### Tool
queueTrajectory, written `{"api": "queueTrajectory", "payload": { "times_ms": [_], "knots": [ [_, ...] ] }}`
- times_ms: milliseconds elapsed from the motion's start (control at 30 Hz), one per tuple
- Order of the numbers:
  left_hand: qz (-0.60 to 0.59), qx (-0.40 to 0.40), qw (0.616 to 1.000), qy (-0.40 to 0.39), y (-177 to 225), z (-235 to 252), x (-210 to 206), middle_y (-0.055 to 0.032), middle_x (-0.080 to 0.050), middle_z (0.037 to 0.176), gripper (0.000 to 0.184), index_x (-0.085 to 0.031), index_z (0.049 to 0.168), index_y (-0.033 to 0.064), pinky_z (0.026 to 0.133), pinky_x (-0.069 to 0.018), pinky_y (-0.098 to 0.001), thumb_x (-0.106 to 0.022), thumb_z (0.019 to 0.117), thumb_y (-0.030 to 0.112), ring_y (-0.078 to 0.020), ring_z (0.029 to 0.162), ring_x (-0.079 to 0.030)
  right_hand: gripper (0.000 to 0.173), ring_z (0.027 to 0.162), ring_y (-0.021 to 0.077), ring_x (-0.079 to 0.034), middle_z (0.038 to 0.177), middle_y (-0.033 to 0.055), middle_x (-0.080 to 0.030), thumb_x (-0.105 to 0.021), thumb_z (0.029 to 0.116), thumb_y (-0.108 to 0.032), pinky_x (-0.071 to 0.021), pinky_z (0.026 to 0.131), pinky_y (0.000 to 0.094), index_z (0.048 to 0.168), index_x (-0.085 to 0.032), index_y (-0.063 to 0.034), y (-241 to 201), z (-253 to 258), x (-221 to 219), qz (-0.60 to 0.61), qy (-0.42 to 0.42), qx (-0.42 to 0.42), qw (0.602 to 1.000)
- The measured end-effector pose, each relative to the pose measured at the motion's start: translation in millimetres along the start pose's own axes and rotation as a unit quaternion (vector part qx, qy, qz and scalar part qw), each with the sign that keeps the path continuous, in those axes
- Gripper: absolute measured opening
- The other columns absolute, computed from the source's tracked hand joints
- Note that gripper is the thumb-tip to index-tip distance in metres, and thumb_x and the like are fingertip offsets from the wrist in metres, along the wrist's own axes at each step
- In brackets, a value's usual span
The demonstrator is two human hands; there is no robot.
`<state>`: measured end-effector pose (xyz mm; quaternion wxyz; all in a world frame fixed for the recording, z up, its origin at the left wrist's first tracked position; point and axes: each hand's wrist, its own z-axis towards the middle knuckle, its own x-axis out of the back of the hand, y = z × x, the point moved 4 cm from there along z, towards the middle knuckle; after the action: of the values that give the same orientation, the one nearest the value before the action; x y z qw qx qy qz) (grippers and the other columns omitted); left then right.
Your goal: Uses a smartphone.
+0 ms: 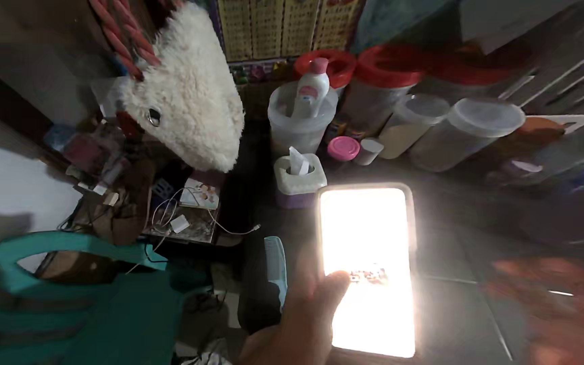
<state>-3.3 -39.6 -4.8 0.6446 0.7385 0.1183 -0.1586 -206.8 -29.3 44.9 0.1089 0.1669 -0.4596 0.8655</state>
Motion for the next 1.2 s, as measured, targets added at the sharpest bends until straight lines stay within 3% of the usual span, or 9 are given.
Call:
{"api": "queueTrajectory", "payload": {
  "times_ms": [167, 533, 633, 700, 767, 833, 933, 1033, 1200],
  "knots": [
    [-0.061, 0.026, 0.997, -0.029, -17, 0, 1, -0.0104, -0.052, 0.141, 0.088, -0.023, 0.153, -0.0068, 0.106, -0.0483, -0.0281, -0.053, 0.0979, 0.056, -0.0051, 0.125, -0.055, 0.039, 0.122, -0.0036, -0.058, 0.136, -0.0225, -0.058, -0.058, 0.1045, -0.032, -0.0522, 0.100, 0.0202, 0.142, -0.049, -0.0376, 18, -11, -22, 0.029, 0.007, -0.081, 0.996],
    [-0.080, 0.018, 0.996, -0.039, -20, -3, -1, -0.0108, -0.051, 0.142, 0.089, -0.023, 0.151, -0.0085, 0.108, -0.0460, -0.0267, -0.054, 0.0984, 0.057, -0.0048, 0.128, -0.053, 0.038, 0.122, -0.0035, -0.057, 0.135, -0.0175, -0.058, -0.062, 0.1015, -0.030, -0.0529, 0.099, 0.0195, 0.138, -0.053, -0.0327, 22, -19, -22, -0.009, 0.019, -0.094, 0.995],
    [-0.087, 0.024, 0.995, -0.045, -19, -5, -3, -0.0097, -0.051, 0.141, 0.086, -0.023, 0.151, -0.0084, 0.108, -0.0457, -0.0272, -0.051, 0.0999, 0.054, -0.0045, 0.127, -0.053, 0.019, 0.125, -0.0051, -0.049, 0.134, -0.0081, -0.056, -0.064, 0.0995, -0.032, -0.0450, 0.100, 0.0140, 0.117, -0.064, -0.0234, 20, -17, -19, -0.105, 0.032, -0.054, 0.993],
    [-0.091, 0.018, 0.995, -0.039, -19, -5, -3, -0.0060, -0.056, 0.134, 0.081, -0.030, 0.147, -0.0072, 0.105, -0.0483, -0.0279, -0.053, 0.0996, 0.054, -0.0041, 0.123, -0.056, 0.006, 0.114, -0.0080, -0.049, 0.130, -0.0082, -0.053, -0.065, 0.0986, -0.028, -0.0424, 0.094, 0.0104, 0.102, -0.069, -0.0252, 16, -13, -19, -0.131, 0.042, -0.037, 0.990],
    [-0.092, 0.008, 0.995, -0.045, -20, -4, -2, -0.0048, -0.057, 0.133, 0.080, -0.031, 0.147, -0.0066, 0.105, -0.0484, -0.0286, -0.053, 0.1000, 0.054, -0.0042, 0.122, -0.057, 0.004, 0.121, -0.0052, -0.047, 0.135, -0.0075, -0.051, -0.068, 0.0970, -0.030, -0.0404, 0.100, 0.0140, 0.098, -0.070, -0.0267, 14, -11, -22, -0.150, 0.040, -0.024, 0.988],
    [-0.092, 0.002, 0.995, -0.042, -19, -5, -3, -0.0032, -0.058, 0.133, 0.079, -0.034, 0.147, -0.0057, 0.105, -0.0481, -0.0274, -0.053, 0.0998, 0.055, -0.0031, 0.122, -0.057, 0.013, 0.136, 0.0024, -0.040, 0.145, -0.0034, -0.047, -0.073, 0.0933, -0.037, -0.0374, 0.110, 0.0218, 0.102, -0.069, -0.0273, 14, -8, -25, -0.179, 0.016, -0.030, 0.983],
    [-0.102, 0.002, 0.994, -0.038, -21, -5, -1, -0.0036, -0.057, 0.137, 0.083, -0.033, 0.148, -0.0057, 0.107, -0.0468, -0.0275, -0.055, 0.0979, 0.058, -0.0035, 0.126, -0.055, 0.039, 0.147, 0.0143, -0.032, 0.157, 0.0078, -0.039, -0.076, 0.0866, -0.046, -0.0356, 0.114, 0.0307, 0.121, -0.067, -0.0284, 12, -5, -28, -0.194, -0.027, -0.065, 0.978],
    [-0.094, 0.005, 0.994, -0.064, -26, -5, 3, -0.0043, -0.052, 0.144, 0.091, -0.028, 0.152, -0.0044, 0.110, -0.0443, -0.0290, -0.051, 0.0971, 0.064, -0.0040, 0.132, -0.051, 0.060, 0.149, 0.0236, -0.030, 0.160, 0.0135, -0.033, -0.076, 0.0842, -0.055, -0.0365, 0.116, 0.0394, 0.136, -0.060, -0.0289, 17, -4, -28, -0.199, -0.046, -0.058, 0.977],
    [-0.092, 0.006, 0.994, -0.060, -24, -4, 3, -0.0073, -0.050, 0.147, 0.092, -0.026, 0.153, -0.0047, 0.110, -0.0432, -0.0286, -0.051, 0.0969, 0.064, -0.0050, 0.133, -0.050, 0.071, 0.146, 0.0247, -0.035, 0.161, 0.0185, -0.030, -0.076, 0.0824, -0.058, -0.0410, 0.111, 0.0384, 0.142, -0.055, -0.0249, 18, -4, -26, -0.204, -0.050, -0.051, 0.976]
  ]
}}
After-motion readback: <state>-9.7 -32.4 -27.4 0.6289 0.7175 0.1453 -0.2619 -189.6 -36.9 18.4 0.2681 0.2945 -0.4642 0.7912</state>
